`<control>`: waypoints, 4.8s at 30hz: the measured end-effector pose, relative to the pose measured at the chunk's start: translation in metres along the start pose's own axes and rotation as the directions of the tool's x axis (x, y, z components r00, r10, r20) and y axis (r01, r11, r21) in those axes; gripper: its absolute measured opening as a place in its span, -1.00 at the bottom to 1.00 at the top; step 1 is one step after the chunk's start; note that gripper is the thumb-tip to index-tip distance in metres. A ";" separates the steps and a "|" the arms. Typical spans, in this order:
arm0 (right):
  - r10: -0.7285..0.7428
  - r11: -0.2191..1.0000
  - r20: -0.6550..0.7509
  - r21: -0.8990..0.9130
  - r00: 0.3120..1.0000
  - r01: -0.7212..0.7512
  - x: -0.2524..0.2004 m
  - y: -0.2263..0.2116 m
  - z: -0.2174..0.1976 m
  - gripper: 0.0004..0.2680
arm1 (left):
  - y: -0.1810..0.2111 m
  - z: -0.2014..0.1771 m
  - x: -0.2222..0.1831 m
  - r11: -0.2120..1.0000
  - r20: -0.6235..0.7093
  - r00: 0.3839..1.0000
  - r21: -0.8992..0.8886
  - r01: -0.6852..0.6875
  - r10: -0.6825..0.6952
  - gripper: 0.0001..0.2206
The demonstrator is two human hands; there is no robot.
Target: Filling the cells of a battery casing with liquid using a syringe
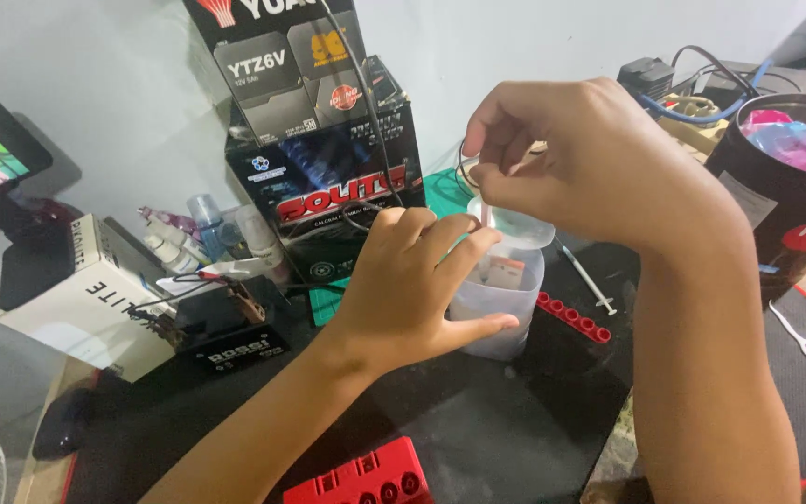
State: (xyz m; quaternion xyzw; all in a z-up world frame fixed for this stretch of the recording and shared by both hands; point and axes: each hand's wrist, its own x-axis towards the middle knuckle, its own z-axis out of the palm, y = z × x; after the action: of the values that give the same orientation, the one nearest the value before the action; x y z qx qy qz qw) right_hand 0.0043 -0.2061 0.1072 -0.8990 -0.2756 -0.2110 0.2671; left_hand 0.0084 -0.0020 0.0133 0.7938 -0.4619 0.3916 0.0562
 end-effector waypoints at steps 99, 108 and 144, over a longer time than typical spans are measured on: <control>-0.200 0.514 0.316 0.840 0.927 -0.175 -0.053 0.104 -0.050 -0.17 | 0.045 -0.102 -0.217 0.410 0.701 0.603 -0.456 0.790 -0.381 -0.02; -0.097 0.391 0.402 0.857 0.911 -0.336 -0.033 0.018 -0.004 -0.24 | 0.081 -0.095 -0.219 0.194 0.548 0.640 -0.659 0.727 -0.538 -0.09; -0.427 0.509 0.603 0.776 0.674 -0.373 -0.011 -0.114 0.101 -0.42 | 0.077 -0.103 -0.214 0.102 0.552 0.690 -0.742 0.663 -0.469 -0.26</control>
State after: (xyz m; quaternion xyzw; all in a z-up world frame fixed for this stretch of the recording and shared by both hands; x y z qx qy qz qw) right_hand -0.0501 -0.0690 0.0651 -0.6394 -0.4400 0.3324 0.5358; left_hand -0.1672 0.1482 -0.0808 0.7659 -0.2559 -0.0568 0.5871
